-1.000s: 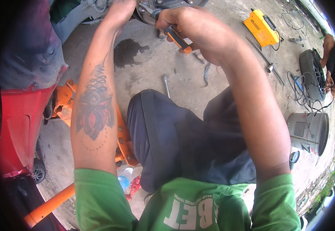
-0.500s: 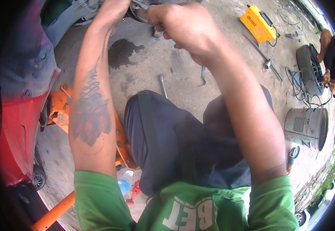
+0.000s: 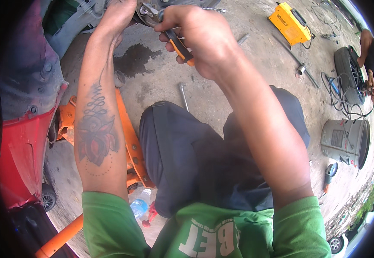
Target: The person uses pliers to remove a cotter pin and a washer from a car's rear brake assembly, then uses a hammer to tap a small metal piece. The person works on a red car raised on a jack stand in an outdoor area with tools and another person nearby.
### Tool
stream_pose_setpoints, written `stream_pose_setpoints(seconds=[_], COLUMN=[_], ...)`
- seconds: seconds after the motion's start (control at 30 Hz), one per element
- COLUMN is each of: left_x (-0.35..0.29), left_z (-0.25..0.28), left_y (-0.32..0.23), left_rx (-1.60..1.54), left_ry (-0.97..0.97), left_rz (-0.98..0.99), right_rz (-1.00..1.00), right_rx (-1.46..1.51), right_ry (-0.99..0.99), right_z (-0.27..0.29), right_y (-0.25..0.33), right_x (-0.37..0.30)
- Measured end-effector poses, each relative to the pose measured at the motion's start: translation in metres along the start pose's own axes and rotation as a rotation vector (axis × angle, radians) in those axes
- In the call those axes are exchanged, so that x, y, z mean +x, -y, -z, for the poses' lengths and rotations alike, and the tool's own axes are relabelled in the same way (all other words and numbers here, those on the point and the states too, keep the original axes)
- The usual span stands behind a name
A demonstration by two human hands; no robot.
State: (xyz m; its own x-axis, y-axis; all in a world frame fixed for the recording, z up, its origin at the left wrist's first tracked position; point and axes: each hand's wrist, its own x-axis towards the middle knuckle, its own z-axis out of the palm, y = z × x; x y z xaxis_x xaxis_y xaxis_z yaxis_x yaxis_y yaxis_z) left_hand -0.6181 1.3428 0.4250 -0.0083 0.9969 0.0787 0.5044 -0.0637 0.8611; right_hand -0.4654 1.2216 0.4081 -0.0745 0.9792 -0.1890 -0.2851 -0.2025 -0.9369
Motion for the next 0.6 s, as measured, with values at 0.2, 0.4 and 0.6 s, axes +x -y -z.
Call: stream_pose_setpoints(seconds=[0.2,0.4,0.6], left_x=[0.0,0.001,0.001], left_z=[-0.001,-0.002,-0.001], left_y=[0.006,0.006,0.004], left_rx=[-0.103,0.026,-0.007], left_ry=[0.03,-0.073,-0.006], left_rz=[-0.096,-0.059,-0.042], right_rz=[-0.018,-0.002,-0.019], right_rx=[0.084,0.112,0.299], right_ry=[0.084,0.05,0.231], right_z=[0.003,0.001,0.014], right_y=[0.0,-0.006,-0.018], right_x=[0.001,-0.001,0.0])
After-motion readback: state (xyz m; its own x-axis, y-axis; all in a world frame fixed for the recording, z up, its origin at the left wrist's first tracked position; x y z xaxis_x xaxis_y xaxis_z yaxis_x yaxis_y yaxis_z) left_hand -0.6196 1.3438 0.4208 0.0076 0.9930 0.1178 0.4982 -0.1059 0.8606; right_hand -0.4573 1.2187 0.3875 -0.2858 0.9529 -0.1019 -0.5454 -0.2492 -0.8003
